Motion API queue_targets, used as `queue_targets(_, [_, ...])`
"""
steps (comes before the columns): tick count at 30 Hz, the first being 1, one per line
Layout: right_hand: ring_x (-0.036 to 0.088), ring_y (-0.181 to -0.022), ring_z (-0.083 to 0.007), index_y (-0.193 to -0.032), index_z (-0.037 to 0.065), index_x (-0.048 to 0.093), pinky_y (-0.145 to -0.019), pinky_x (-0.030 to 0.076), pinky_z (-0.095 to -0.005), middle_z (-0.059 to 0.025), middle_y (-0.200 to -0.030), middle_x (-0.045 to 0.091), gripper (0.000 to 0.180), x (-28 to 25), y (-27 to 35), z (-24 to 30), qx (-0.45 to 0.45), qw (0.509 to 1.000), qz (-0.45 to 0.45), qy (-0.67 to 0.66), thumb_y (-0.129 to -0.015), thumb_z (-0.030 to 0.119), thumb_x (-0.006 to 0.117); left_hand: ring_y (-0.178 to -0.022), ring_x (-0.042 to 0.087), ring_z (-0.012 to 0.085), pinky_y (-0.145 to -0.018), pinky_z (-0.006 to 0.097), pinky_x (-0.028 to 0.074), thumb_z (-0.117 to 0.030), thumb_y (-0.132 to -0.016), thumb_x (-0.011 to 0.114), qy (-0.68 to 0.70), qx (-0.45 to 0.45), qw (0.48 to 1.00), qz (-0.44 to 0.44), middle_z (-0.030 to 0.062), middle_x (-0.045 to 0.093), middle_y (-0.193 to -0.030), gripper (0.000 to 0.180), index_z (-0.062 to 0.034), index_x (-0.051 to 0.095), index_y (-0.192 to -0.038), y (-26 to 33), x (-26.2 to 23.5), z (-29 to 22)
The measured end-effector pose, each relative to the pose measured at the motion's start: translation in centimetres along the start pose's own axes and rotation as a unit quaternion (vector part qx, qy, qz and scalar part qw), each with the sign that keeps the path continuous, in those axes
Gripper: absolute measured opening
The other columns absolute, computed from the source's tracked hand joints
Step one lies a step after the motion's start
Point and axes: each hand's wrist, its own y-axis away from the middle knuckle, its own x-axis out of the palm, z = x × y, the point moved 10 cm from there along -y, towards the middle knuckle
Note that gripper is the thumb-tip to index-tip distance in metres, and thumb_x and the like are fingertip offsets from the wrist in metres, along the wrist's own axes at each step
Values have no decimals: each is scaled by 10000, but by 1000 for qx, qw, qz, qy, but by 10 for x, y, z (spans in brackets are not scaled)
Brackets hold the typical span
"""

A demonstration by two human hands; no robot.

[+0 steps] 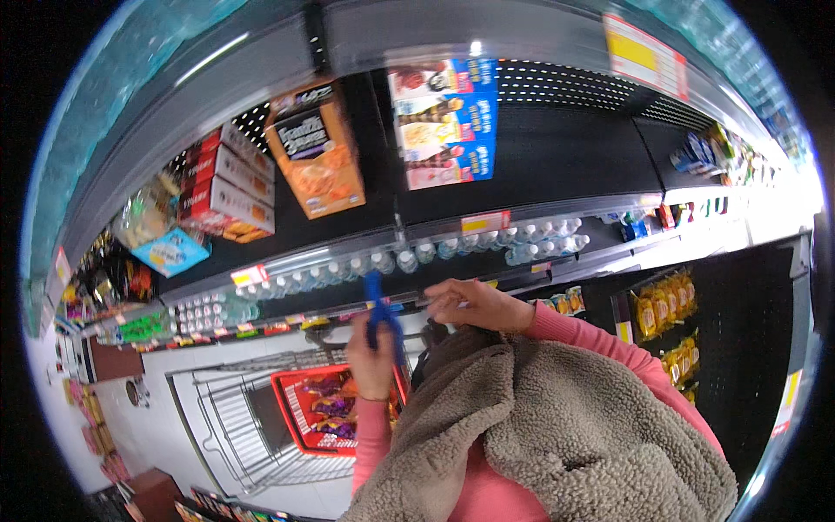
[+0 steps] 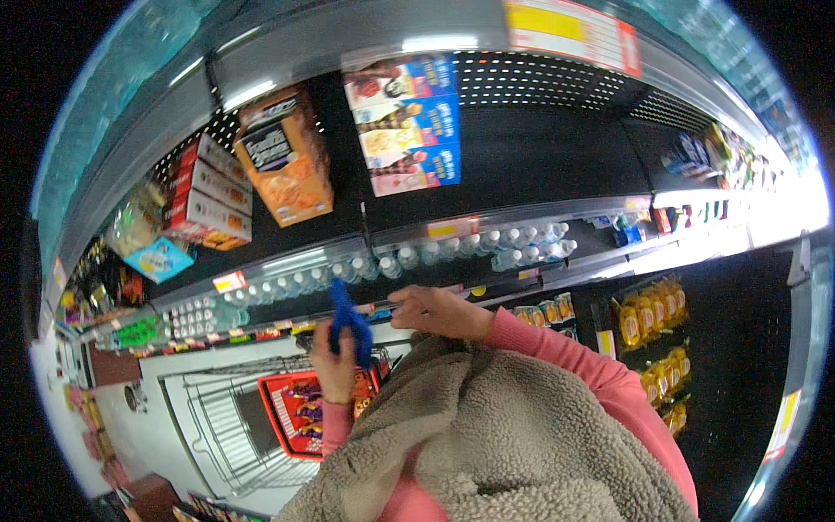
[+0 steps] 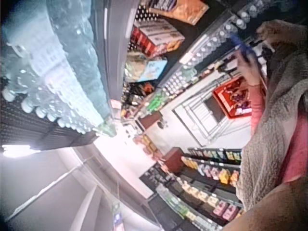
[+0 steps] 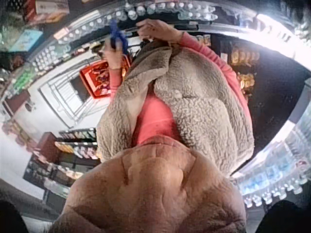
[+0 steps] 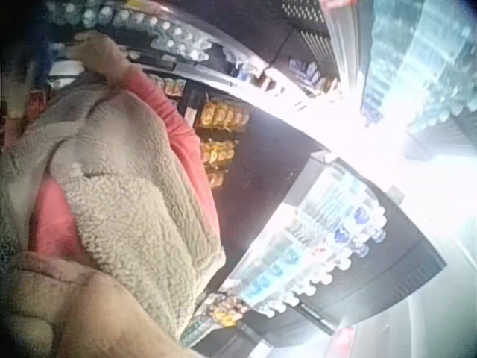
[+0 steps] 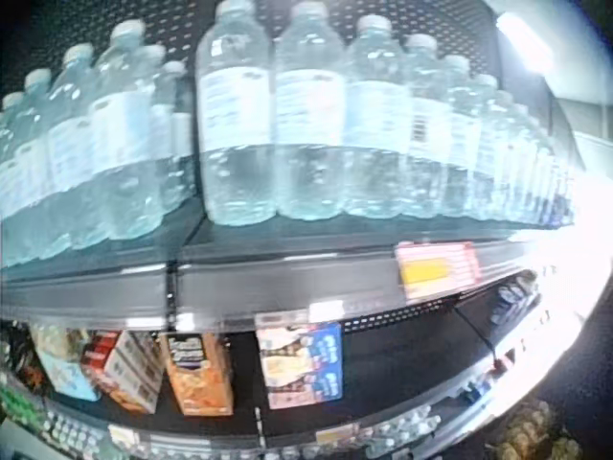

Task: The person removes packaged snacks and a blue cloth from a red shopping basket, wipes the shelf surface, and restocks items including chips and crackers onto the shelf. The person then picks up additional snack bags from the shelf and places them into the basket.

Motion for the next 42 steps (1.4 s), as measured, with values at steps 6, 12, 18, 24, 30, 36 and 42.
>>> queue_targets(6, [646,-911,-96,-1250,11,660,-715,526,-261,-26,-1059,700,434,-65,64,-3,99,924,-263,-261,-1041,391,674,-891,681,369,-755,442,563,-179,-949,718,-31,260,946,190,125,657,-1034,319,-76,660,-1245,-27,116,-165])
queue_targets(12, [599,-823,-70,-1133,52,738,-747,498,-269,30,-1001,716,255,-157,148,50,-59,854,-486,-178,-1080,272,619,-898,699,293,-754,408,573,-216,-946,744,10,317,916,247,101,668,-1048,367,-70,664,-1273,-26,142,-187])
queue_targets(18, [613,-1074,-309,-1267,19,670,-928,527,-401,-166,-1187,657,402,-203,155,139,-132,710,-474,505,-865,24,688,-885,717,289,-754,400,572,-150,-975,710,83,208,933,283,111,693,-980,291,-51,677,-1246,-35,147,-157])
queue_targets(24, [535,-1350,-338,-1391,88,644,-1131,435,-448,-143,-1415,622,542,-192,71,36,8,743,-253,619,-907,299,763,-871,713,311,-750,404,566,-124,-988,683,37,198,944,260,142,699,-967,186,-34,702,-1150,-39,137,-135])
queue_targets(30, [603,-1145,-322,-1253,145,721,-991,521,-469,-104,-1251,630,425,-214,49,17,23,742,-217,634,-870,326,751,-867,703,337,-755,414,559,-114,-968,695,39,177,957,226,138,704,-953,140,-39,721,-1083,-56,131,-117])
queue_targets(36, [602,-1147,-320,-1253,131,670,-900,577,-417,-117,-1188,576,507,-219,28,25,10,689,-220,691,-782,238,826,-1019,660,348,-885,435,532,-92,-952,695,-22,334,930,149,131,706,-1080,120,-36,711,-1056,-99,151,-148])
queue_targets(42, [584,-1171,-324,-1218,119,641,-875,593,-428,-128,-1193,563,555,-262,57,14,64,696,-215,682,-737,271,874,-1203,580,357,-1014,479,460,-103,-911,711,-96,395,900,161,115,626,-1323,295,-58,660,-1198,-118,192,-151])
